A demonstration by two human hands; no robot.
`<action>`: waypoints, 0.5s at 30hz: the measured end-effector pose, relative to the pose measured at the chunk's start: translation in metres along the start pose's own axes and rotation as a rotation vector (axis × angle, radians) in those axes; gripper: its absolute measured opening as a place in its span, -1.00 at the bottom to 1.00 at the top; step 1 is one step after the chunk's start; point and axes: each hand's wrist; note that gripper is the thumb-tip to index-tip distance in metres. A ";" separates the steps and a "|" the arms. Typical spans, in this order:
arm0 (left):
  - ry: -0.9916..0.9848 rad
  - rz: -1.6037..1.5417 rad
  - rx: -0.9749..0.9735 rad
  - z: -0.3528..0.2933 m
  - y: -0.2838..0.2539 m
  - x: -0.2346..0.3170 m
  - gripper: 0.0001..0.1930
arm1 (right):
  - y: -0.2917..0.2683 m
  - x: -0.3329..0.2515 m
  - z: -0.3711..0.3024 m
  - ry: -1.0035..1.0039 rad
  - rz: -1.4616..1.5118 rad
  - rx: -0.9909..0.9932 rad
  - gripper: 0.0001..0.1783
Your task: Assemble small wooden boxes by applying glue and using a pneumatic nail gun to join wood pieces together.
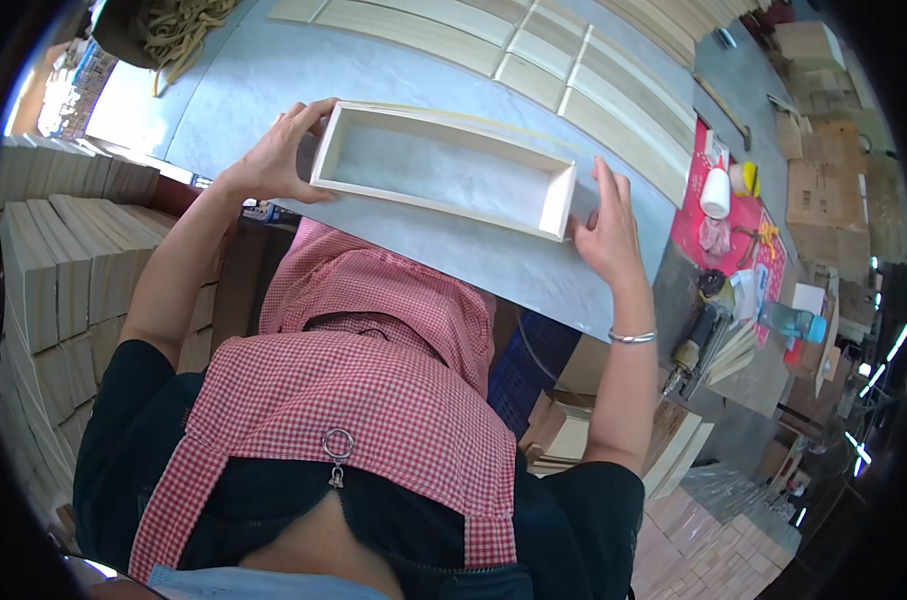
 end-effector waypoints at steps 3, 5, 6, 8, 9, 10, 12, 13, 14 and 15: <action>-0.051 0.033 0.026 -0.008 -0.006 -0.004 0.13 | 0.018 0.015 0.023 -0.079 0.103 -0.219 -0.36; -0.042 0.056 0.018 -0.008 -0.006 -0.003 0.16 | 0.019 0.007 0.010 0.037 0.141 -0.356 -0.36; -0.029 0.061 0.008 -0.006 -0.004 0.000 0.17 | 0.027 0.007 -0.005 0.081 0.285 -0.222 -0.37; -0.023 0.076 -0.004 -0.005 -0.003 0.001 0.19 | 0.036 0.006 -0.014 0.127 0.441 -0.091 -0.39; -0.002 0.092 0.000 -0.004 -0.003 0.001 0.19 | 0.037 0.005 -0.015 0.119 0.442 -0.061 -0.39; 0.021 0.107 0.004 -0.003 -0.003 0.002 0.19 | 0.038 0.005 -0.015 0.111 0.443 -0.029 -0.39; 0.070 0.135 0.013 -0.005 -0.006 0.001 0.19 | 0.041 0.003 -0.016 0.096 0.440 0.035 -0.40; 0.074 0.136 0.013 -0.004 -0.006 0.001 0.19 | 0.042 0.002 -0.016 0.096 0.440 0.040 -0.40; 0.091 0.143 0.021 -0.003 -0.006 0.001 0.15 | 0.042 0.002 -0.016 0.031 0.379 0.061 -0.40; 0.109 0.148 0.030 -0.002 -0.006 0.001 0.11 | 0.043 0.002 -0.015 -0.034 0.315 0.082 -0.40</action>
Point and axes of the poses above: each hand's wrist, its own z-axis towards the middle knuckle, its own y-axis out of the palm, x = y × z, and after that the axes turned 11 degrees about x, right-handed
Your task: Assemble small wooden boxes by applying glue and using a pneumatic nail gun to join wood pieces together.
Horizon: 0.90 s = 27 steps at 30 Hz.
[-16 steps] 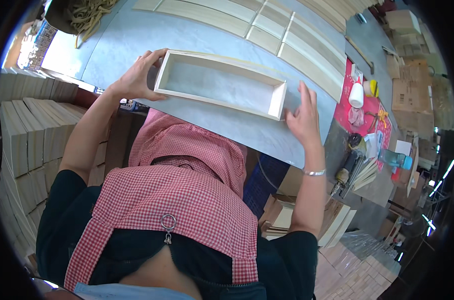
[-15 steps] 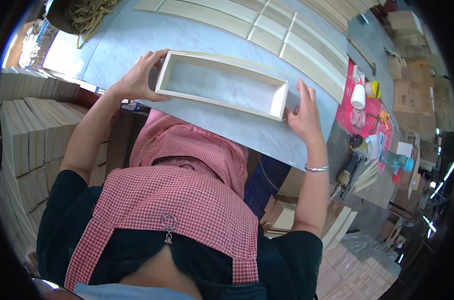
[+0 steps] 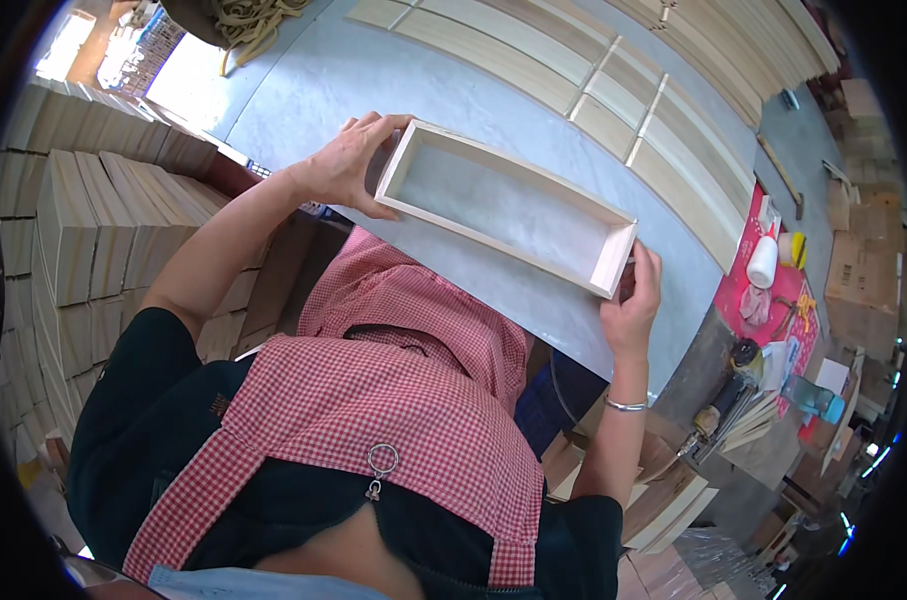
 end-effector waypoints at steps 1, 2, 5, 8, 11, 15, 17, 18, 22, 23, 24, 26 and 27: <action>0.018 0.005 0.011 0.001 0.000 0.000 0.08 | 0.001 0.000 0.001 -0.070 -0.062 0.009 -0.40; 0.038 0.009 0.022 0.003 0.000 0.001 0.04 | 0.001 -0.001 0.003 -0.140 -0.126 0.020 -0.40; -0.194 -0.326 -0.075 0.015 -0.009 0.001 -0.07 | -0.007 -0.013 0.021 -0.095 -0.096 0.034 -0.47; -0.413 -0.660 -0.193 0.027 -0.020 0.012 -0.11 | -0.035 -0.025 0.068 0.138 0.126 0.023 -0.67; -0.774 -0.884 -0.406 0.037 -0.033 0.023 0.01 | -0.046 -0.040 0.109 0.332 0.116 -0.056 -0.73; -0.939 -0.932 -0.516 0.042 -0.035 0.035 0.15 | -0.054 -0.037 0.124 0.653 0.177 -0.210 -0.77; -1.011 -0.909 -0.549 0.039 -0.035 0.039 0.22 | -0.053 -0.029 0.121 0.704 0.168 -0.294 -0.79; -1.012 -0.910 -0.546 0.038 -0.034 0.041 0.22 | -0.052 -0.026 0.120 0.702 0.168 -0.296 -0.79; -1.011 -0.924 -0.674 0.043 -0.036 0.045 0.21 | -0.049 -0.006 0.122 0.756 0.157 -0.275 -0.79; -1.012 -0.900 -0.670 0.046 -0.033 0.046 0.22 | -0.044 -0.003 0.125 0.749 0.173 -0.295 -0.79; -1.012 -0.876 -0.669 0.051 -0.028 0.048 0.23 | -0.045 0.000 0.126 0.754 0.167 -0.318 -0.79; -0.985 -0.851 -0.683 0.054 -0.029 0.052 0.24 | -0.056 0.003 0.127 0.767 0.135 -0.360 -0.78; -0.936 -0.825 -0.713 0.056 -0.032 0.052 0.25 | -0.060 0.004 0.127 0.776 0.116 -0.373 -0.77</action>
Point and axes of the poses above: each hand's wrist, its own z-axis towards the middle knuckle, its own y-axis out of the palm, x = y × z, and after that the axes turned 11 degrees about x, right-handed
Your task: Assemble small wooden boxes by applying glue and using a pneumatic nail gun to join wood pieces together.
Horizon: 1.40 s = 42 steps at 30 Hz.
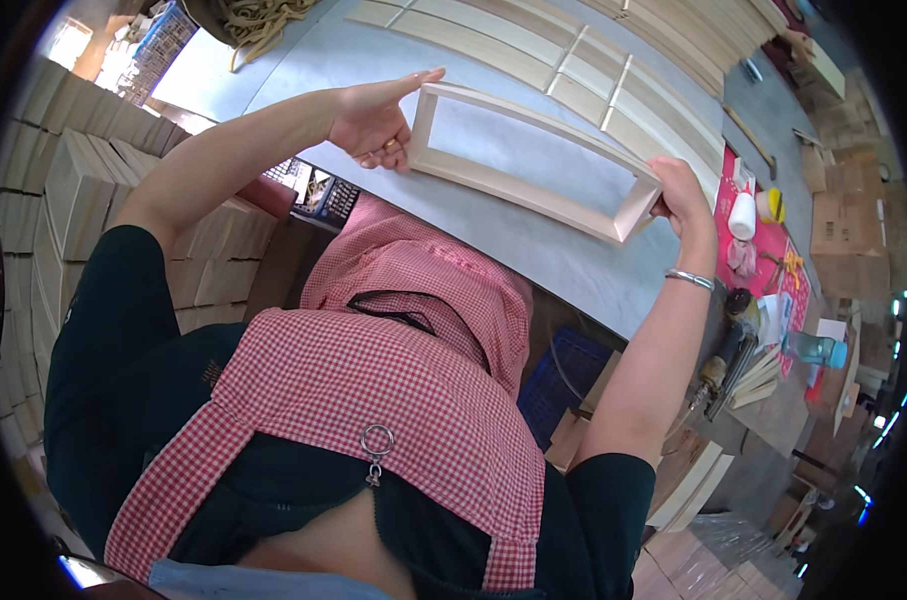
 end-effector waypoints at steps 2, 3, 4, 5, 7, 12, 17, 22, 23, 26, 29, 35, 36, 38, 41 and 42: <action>0.039 -0.014 0.014 0.006 -0.007 -0.001 0.22 | 0.004 -0.008 -0.012 -0.055 0.033 0.048 -0.76; 0.084 -0.015 0.030 0.008 -0.013 0.000 0.19 | 0.009 -0.015 -0.020 -0.115 0.075 0.104 -0.76; 0.128 -0.016 0.046 0.009 -0.018 0.002 0.17 | 0.014 -0.019 -0.027 -0.174 0.117 0.162 -0.75; 0.172 -0.018 0.061 0.011 -0.022 0.001 0.15 | 0.015 -0.019 -0.032 -0.232 0.158 0.220 -0.74; 0.396 0.180 0.166 0.013 -0.028 0.001 0.12 | 0.011 -0.004 -0.030 -0.602 0.084 0.433 -0.68; 1.060 0.806 0.517 0.040 -0.034 -0.029 0.18 | 0.061 0.055 -0.069 -0.568 0.165 0.442 -0.60; 1.070 1.025 0.655 0.058 -0.033 -0.053 0.26 | 0.093 0.083 -0.067 -0.650 0.165 0.474 -0.58; 1.085 1.106 0.657 0.062 -0.035 -0.057 0.28 | 0.093 0.081 -0.066 -0.558 0.166 0.467 -0.57; 1.083 1.068 0.638 0.061 -0.036 -0.059 0.25 | 0.094 0.081 -0.065 -0.576 0.138 0.477 -0.57; 1.092 0.991 0.584 0.065 -0.041 -0.058 0.21 | 0.090 0.084 -0.068 -0.603 0.073 0.512 -0.55; 0.966 0.757 0.398 0.062 -0.058 -0.051 0.03 | 0.088 0.082 -0.068 -0.610 0.078 0.462 -0.55; 0.595 0.397 0.571 0.043 -0.010 -0.028 -0.36 | 0.090 0.079 -0.071 -0.620 0.137 0.485 -0.59; 0.585 0.396 0.578 0.039 -0.004 -0.027 -0.36 | 0.090 0.079 -0.071 -0.620 0.142 0.475 -0.59; 0.591 0.216 0.556 0.030 0.005 -0.024 -0.46 | 0.089 0.080 -0.072 -0.646 0.105 0.491 -0.59; 0.586 0.037 0.544 0.018 0.018 -0.028 -0.54 | 0.090 0.083 -0.078 -0.706 0.037 0.564 -0.59; 0.658 -0.049 0.551 0.012 0.024 -0.031 -0.54 | 0.091 0.085 -0.082 -0.741 0.008 0.624 -0.58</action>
Point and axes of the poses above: each hand's wrist, its own z-axis towards the middle knuckle, its own y-axis out of the palm, x = y × z, and after that the axes turned 11 degrees about x, right-handed
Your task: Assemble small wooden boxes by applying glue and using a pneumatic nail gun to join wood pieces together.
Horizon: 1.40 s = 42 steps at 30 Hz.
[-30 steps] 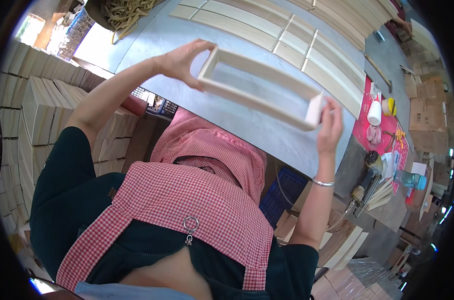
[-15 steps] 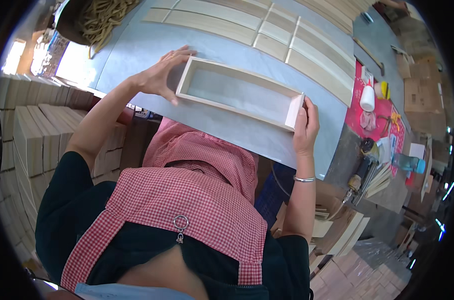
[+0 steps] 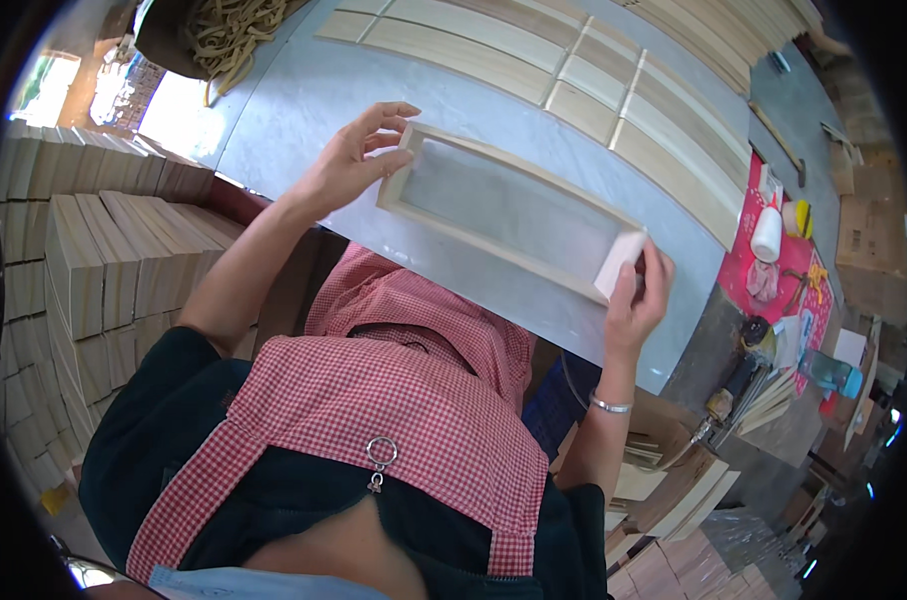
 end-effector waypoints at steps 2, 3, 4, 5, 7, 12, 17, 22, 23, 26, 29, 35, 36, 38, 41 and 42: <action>0.097 -0.183 0.068 -0.015 0.003 0.000 -0.52 | -0.005 -0.014 -0.001 0.005 0.038 0.042 -0.56; 0.146 -0.273 0.100 -0.017 0.004 -0.001 -0.51 | -0.007 -0.019 -0.003 0.007 0.064 0.091 -0.54; 0.135 -0.267 0.104 -0.021 0.004 -0.002 -0.51 | -0.010 -0.022 -0.009 0.017 0.070 0.083 -0.54; 0.218 -0.275 0.118 -0.025 0.005 -0.004 -0.48 | -0.013 -0.024 -0.015 0.077 0.110 0.086 -0.53; 0.390 -0.290 0.142 -0.031 0.006 -0.008 -0.42 | -0.017 -0.029 -0.026 0.196 0.187 0.097 -0.52; 0.498 -0.280 0.140 -0.036 0.010 -0.003 -0.38 | -0.021 -0.028 -0.029 0.275 0.212 0.114 -0.49; 0.545 -0.248 0.133 -0.036 0.013 -0.003 -0.35 | -0.022 -0.029 -0.023 0.267 0.225 0.133 -0.47; 0.539 -0.268 0.147 -0.034 0.020 0.006 -0.38 | -0.020 -0.023 -0.019 0.284 0.261 0.137 -0.50; 0.531 -0.278 0.154 -0.035 0.022 0.007 -0.39 | -0.020 -0.021 -0.018 0.291 0.272 0.135 -0.51; 0.547 -0.262 0.158 -0.033 0.023 0.012 -0.38 | -0.020 -0.019 -0.014 0.278 0.281 0.148 -0.53; 0.589 -0.241 0.162 -0.029 0.025 0.014 -0.36 | -0.018 -0.018 -0.011 0.266 0.282 0.160 -0.55; 0.606 -0.124 0.195 -0.023 0.023 0.019 -0.34 | -0.014 -0.020 -0.002 0.239 0.328 0.169 -0.54; 0.615 -0.076 0.216 -0.024 0.020 0.019 -0.35 | -0.011 -0.021 0.001 0.238 0.298 0.186 -0.54; 0.559 -0.109 0.224 -0.024 0.022 0.016 -0.36 | -0.008 -0.021 0.006 0.196 0.415 0.162 -0.54; 0.455 -0.124 0.221 -0.021 0.027 0.017 -0.38 | -0.017 -0.022 0.008 0.227 0.381 0.148 -0.51; 0.402 -0.125 0.228 -0.020 0.028 0.019 -0.39 | -0.020 -0.022 0.009 0.242 0.373 0.133 -0.49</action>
Point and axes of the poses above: each hand's wrist, its own z-axis towards the middle knuckle, its own y-axis out of the palm, x = y × z, and after that the axes turned 11 degrees about x, right-handed
